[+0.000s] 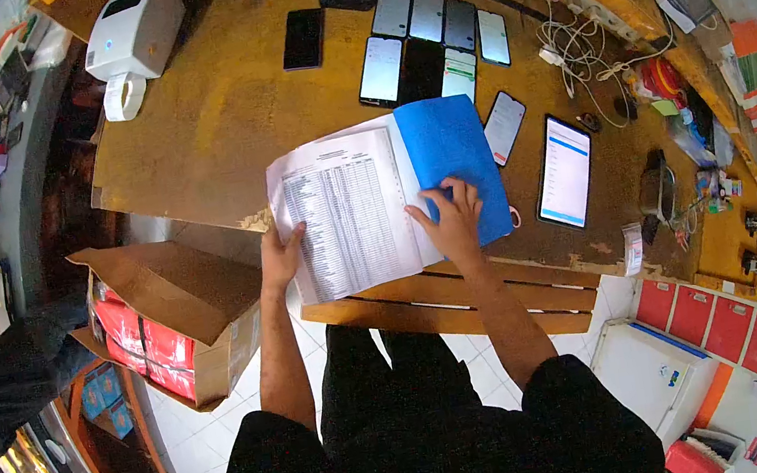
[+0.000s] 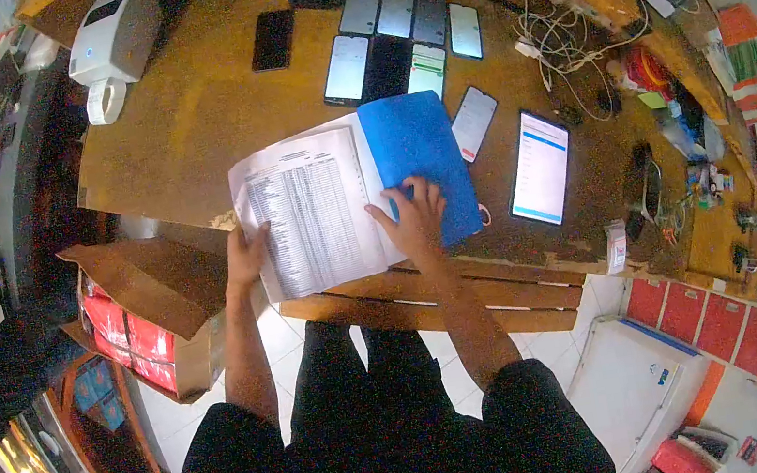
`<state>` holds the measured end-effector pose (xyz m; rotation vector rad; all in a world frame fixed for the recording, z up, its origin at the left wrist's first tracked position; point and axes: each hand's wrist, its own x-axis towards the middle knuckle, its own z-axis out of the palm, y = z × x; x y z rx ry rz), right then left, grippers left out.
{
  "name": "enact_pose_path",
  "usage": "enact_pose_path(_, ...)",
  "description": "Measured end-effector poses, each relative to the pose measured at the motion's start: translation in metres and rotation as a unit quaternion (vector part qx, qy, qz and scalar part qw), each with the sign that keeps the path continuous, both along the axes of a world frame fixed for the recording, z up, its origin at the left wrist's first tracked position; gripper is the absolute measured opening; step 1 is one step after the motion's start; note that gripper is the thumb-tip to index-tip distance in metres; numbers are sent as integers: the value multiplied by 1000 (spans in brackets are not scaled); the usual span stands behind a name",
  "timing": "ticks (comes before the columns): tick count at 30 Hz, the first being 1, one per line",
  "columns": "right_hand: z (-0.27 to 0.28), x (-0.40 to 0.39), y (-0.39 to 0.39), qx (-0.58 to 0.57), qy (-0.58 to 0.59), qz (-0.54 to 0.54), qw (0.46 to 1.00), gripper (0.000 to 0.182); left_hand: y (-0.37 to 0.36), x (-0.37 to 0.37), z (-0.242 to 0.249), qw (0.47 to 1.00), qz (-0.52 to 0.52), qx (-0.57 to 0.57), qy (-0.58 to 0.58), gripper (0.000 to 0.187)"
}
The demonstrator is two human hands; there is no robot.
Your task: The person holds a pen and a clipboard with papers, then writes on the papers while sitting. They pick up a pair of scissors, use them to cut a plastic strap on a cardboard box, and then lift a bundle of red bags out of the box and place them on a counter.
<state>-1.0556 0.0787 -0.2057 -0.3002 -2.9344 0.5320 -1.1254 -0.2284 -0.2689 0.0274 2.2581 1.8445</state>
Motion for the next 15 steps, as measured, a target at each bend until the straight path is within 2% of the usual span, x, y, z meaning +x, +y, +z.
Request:
enact_pose_path(2, 5, -16, 2, -84, -98, -4, 992, 44, -1, 3, 4, 999, -8, 29, -24, 29)
enact_pose_path(3, 9, -22, 3, -85, -94, -8, 992, 44, -2, 2, 8, 997, -12, 56, -45, 28)
enact_pose_path(4, 13, -26, 4, -97, -118, 1, 988, 44, -4, 1, 14, 996, -14, 32, -81, 27)
enact_pose_path(9, -8, -38, 24, -172, -136, 22, 975, 43, 8, -3, 32, 991, -12, 94, -98, 29)
enact_pose_path(11, -15, -43, 31, -330, -125, 72, 933, 39, 10, -6, 30, 987, -12, 121, -106, 31)
enact_pose_path(15, -8, -44, 32, -286, -162, 38, 944, 38, 16, -9, 25, 984, -15, 113, -134, 37)
